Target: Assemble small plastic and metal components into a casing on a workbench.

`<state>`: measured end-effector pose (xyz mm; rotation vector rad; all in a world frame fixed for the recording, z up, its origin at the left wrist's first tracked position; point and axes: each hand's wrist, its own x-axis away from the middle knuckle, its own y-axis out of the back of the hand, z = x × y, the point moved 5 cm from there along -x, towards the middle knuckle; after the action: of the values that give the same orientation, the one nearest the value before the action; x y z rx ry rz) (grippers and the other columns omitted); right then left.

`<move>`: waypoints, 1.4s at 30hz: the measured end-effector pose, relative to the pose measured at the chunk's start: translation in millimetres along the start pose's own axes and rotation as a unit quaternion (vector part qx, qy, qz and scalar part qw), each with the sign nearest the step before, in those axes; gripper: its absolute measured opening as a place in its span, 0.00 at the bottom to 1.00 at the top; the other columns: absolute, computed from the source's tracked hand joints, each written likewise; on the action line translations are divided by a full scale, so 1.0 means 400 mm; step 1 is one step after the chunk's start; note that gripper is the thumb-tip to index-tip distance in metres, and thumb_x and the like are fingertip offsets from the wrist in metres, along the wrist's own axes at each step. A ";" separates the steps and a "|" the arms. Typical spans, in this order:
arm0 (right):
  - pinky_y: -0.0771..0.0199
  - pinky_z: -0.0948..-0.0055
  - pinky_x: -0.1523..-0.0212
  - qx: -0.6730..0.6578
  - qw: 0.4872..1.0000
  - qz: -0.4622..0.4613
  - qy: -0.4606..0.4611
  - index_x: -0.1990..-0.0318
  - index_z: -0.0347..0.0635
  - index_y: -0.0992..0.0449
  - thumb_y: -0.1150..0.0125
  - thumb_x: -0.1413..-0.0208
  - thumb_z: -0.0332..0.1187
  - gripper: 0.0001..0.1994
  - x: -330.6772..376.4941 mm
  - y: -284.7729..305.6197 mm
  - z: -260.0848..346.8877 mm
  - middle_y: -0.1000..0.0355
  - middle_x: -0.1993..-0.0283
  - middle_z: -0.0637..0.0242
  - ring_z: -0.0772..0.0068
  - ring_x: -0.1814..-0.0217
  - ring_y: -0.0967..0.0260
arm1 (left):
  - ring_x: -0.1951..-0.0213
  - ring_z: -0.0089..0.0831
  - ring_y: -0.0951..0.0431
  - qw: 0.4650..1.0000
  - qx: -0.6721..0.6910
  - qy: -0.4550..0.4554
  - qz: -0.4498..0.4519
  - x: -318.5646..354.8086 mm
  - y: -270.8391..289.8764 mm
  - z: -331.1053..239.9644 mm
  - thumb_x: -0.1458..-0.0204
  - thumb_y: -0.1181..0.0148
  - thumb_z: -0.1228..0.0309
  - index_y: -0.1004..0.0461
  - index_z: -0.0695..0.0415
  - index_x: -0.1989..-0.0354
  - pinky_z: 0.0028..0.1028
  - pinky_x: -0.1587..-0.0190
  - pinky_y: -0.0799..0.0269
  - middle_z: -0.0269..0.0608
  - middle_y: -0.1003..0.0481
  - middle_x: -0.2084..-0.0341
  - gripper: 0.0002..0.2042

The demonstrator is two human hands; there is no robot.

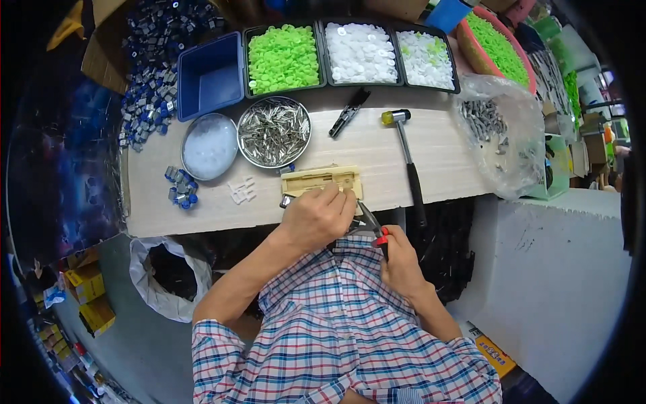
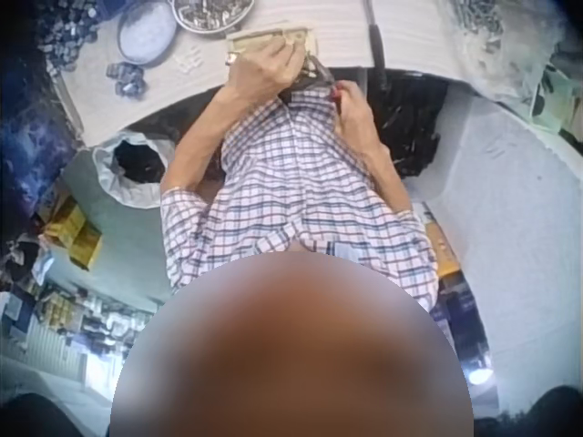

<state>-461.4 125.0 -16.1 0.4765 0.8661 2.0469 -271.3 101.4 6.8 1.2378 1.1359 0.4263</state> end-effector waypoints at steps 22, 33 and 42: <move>0.33 0.53 0.39 0.407 0.888 -0.212 -0.022 0.50 0.30 0.27 0.38 0.41 0.29 0.14 -0.216 0.205 -0.184 0.31 0.45 0.43 0.40 0.41 0.33 | 0.57 0.59 0.21 0.721 0.149 0.621 0.270 1.034 -0.160 -0.103 0.48 0.36 0.76 0.29 0.63 0.54 0.45 0.57 0.23 0.57 0.22 0.59 0.14; 0.25 0.51 0.53 0.136 0.976 -0.169 0.006 0.46 0.40 0.26 0.37 0.38 0.39 0.18 -0.538 -0.035 -0.022 0.32 0.49 0.44 0.40 0.52 0.29 | 0.64 0.49 0.23 0.826 -0.037 0.563 0.015 0.785 -0.004 0.005 0.40 0.42 0.75 0.26 0.62 0.61 0.42 0.60 0.27 0.50 0.26 0.68 0.04; 0.27 0.48 0.56 0.207 0.969 -0.132 0.007 0.55 0.34 0.28 0.40 0.40 0.33 0.11 -0.531 -0.016 -0.061 0.28 0.59 0.42 0.37 0.57 0.28 | 0.58 0.50 0.23 0.840 -0.138 0.473 -0.228 0.483 0.195 0.276 0.43 0.40 0.80 0.26 0.64 0.55 0.40 0.58 0.27 0.52 0.26 0.59 0.09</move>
<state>-350.7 -56.3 -41.8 0.5387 1.3032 1.6296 -70.8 222.6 -19.1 0.4135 2.0610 0.8411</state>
